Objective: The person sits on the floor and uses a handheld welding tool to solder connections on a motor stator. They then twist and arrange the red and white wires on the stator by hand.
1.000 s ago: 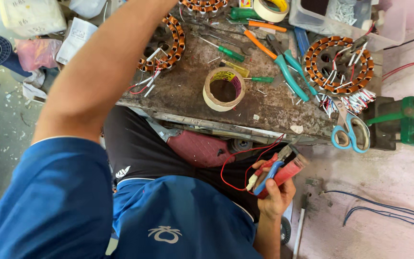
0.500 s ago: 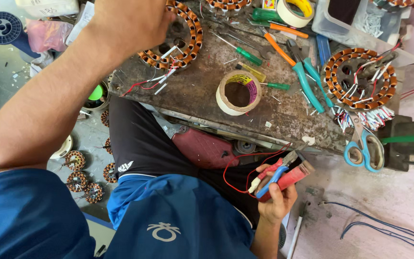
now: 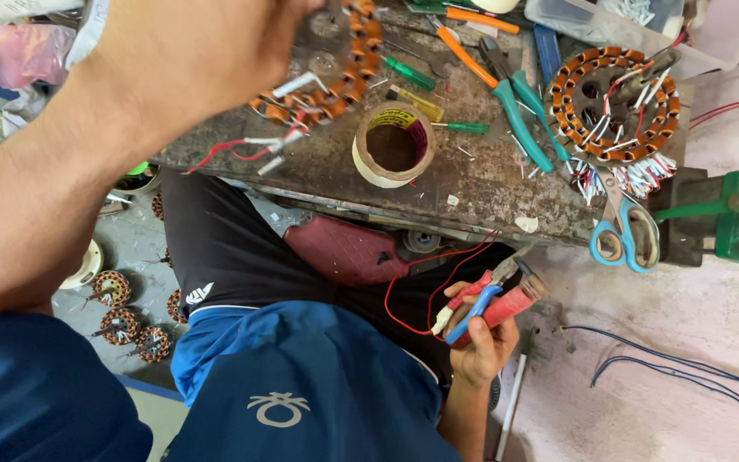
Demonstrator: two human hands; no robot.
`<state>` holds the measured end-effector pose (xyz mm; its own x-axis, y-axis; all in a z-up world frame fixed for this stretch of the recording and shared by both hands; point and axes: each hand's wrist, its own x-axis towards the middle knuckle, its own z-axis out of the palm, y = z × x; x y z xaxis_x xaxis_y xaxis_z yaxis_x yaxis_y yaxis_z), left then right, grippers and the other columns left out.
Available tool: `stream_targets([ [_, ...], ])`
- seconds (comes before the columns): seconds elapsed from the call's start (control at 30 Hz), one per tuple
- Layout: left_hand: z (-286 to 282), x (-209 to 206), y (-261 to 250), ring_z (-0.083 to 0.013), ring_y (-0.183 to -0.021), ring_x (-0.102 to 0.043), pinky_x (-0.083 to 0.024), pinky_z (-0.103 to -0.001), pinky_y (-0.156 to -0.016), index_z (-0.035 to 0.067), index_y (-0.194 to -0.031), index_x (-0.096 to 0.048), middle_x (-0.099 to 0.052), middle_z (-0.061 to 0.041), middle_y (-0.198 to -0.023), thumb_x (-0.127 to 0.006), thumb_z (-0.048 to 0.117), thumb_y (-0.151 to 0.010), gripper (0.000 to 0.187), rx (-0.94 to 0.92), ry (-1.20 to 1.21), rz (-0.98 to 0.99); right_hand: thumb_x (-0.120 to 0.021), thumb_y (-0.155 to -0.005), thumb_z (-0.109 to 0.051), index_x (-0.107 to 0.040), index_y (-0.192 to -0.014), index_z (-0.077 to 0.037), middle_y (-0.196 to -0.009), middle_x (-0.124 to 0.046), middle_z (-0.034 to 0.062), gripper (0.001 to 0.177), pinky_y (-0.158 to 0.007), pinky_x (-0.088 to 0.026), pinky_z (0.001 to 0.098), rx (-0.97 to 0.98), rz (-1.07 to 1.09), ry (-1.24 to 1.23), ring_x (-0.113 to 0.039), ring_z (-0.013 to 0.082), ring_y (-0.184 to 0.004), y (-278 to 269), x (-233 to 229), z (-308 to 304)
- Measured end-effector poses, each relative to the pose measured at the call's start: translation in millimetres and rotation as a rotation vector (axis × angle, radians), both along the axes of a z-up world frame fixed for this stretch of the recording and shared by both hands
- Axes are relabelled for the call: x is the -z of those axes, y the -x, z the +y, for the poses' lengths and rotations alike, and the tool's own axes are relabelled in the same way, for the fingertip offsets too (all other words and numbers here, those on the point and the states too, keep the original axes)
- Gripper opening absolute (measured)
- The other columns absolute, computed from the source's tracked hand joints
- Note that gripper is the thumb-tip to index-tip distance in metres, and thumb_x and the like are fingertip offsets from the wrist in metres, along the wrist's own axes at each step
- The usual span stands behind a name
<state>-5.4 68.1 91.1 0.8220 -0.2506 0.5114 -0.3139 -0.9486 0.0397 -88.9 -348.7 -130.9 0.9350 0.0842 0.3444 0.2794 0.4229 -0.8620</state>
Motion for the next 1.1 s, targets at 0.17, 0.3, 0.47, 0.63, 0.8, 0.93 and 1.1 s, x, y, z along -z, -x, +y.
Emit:
stream_targets([
  [0.17,-45.7,-21.3,-3.3,-0.0360,-0.067,-0.066,-0.051,-0.044,-0.058,0.001,-0.101,-0.072,-0.066,-0.017,-0.078,-0.072,0.025,-0.108,0.025,0.112,0.100,0.000,-0.072,-0.097,-0.020,-0.065,-0.118,0.010,-0.100,-0.068,0.0189,0.037,-0.095,-0.053,0.0494,0.021,0.000,0.005,-0.061,0.0219,-0.065,-2.6,-2.3,-0.9],
  [0.3,-71.6,-16.5,-6.9,-0.0355,-0.073,-0.068,-0.054,-0.047,-0.069,0.000,-0.087,-0.065,-0.065,-0.014,-0.077,-0.074,0.023,-0.098,0.027,0.274,0.073,-0.040,-0.073,-0.097,-0.021,-0.066,-0.117,0.009,-0.100,-0.067,0.0183,0.037,-0.097,-0.054,0.0503,0.060,-0.027,0.011,-0.061,0.0213,-0.064,1.3,-0.2,-3.3],
  [0.47,-84.7,-2.2,-16.6,-0.0342,-0.076,-0.068,-0.054,-0.045,-0.069,0.002,-0.096,-0.065,-0.065,-0.012,-0.083,-0.072,0.024,-0.105,0.025,0.295,0.051,0.041,-0.075,-0.097,-0.021,-0.066,-0.117,0.010,-0.098,-0.068,0.0177,0.038,-0.093,-0.055,0.0482,0.067,-0.010,-0.010,-0.064,0.0238,-0.075,8.2,0.7,-8.5],
  [0.63,-86.5,11.5,-24.6,-0.0347,-0.073,-0.068,-0.054,-0.043,-0.067,0.002,-0.097,-0.066,-0.067,-0.013,-0.085,-0.071,0.025,-0.105,0.025,0.241,0.026,0.085,-0.076,-0.095,-0.022,-0.066,-0.117,0.009,-0.114,-0.066,0.0202,0.040,-0.092,-0.054,0.0467,0.079,0.044,-0.004,-0.065,0.0351,-0.101,15.6,2.6,-10.8],
  [0.8,-81.6,11.7,-27.3,-0.0335,-0.081,-0.069,-0.054,-0.046,-0.073,0.003,-0.102,-0.067,-0.067,-0.011,-0.085,-0.074,0.029,-0.104,0.028,0.255,0.047,0.044,-0.076,-0.097,-0.021,-0.067,-0.118,0.009,-0.106,-0.067,0.0199,0.038,-0.096,-0.054,0.0488,0.056,0.026,-0.010,-0.066,0.0307,-0.090,13.7,4.7,-8.1],
  [0.93,-65.0,7.0,-8.4,-0.0332,-0.081,-0.067,-0.051,-0.043,-0.072,0.000,-0.097,-0.064,-0.066,-0.011,-0.090,-0.079,0.025,-0.100,0.029,0.259,0.184,-0.094,-0.075,-0.092,-0.023,-0.066,-0.113,0.009,-0.109,-0.067,0.0213,0.040,-0.076,-0.053,0.0444,0.038,0.082,-0.008,-0.068,0.0328,-0.087,8.5,0.1,0.7],
  [1.1,-47.4,33.0,50.5,-0.0256,-0.065,-0.061,-0.044,-0.038,-0.061,0.006,-0.080,-0.059,-0.060,-0.009,-0.076,-0.083,0.017,-0.099,0.033,0.162,0.560,-0.046,-0.074,-0.096,-0.026,-0.067,-0.118,0.008,-0.072,-0.068,0.0118,0.041,-0.099,-0.055,0.0515,-0.179,-0.010,-0.001,-0.070,0.0312,-0.079,-1.1,-26.0,30.0],
])
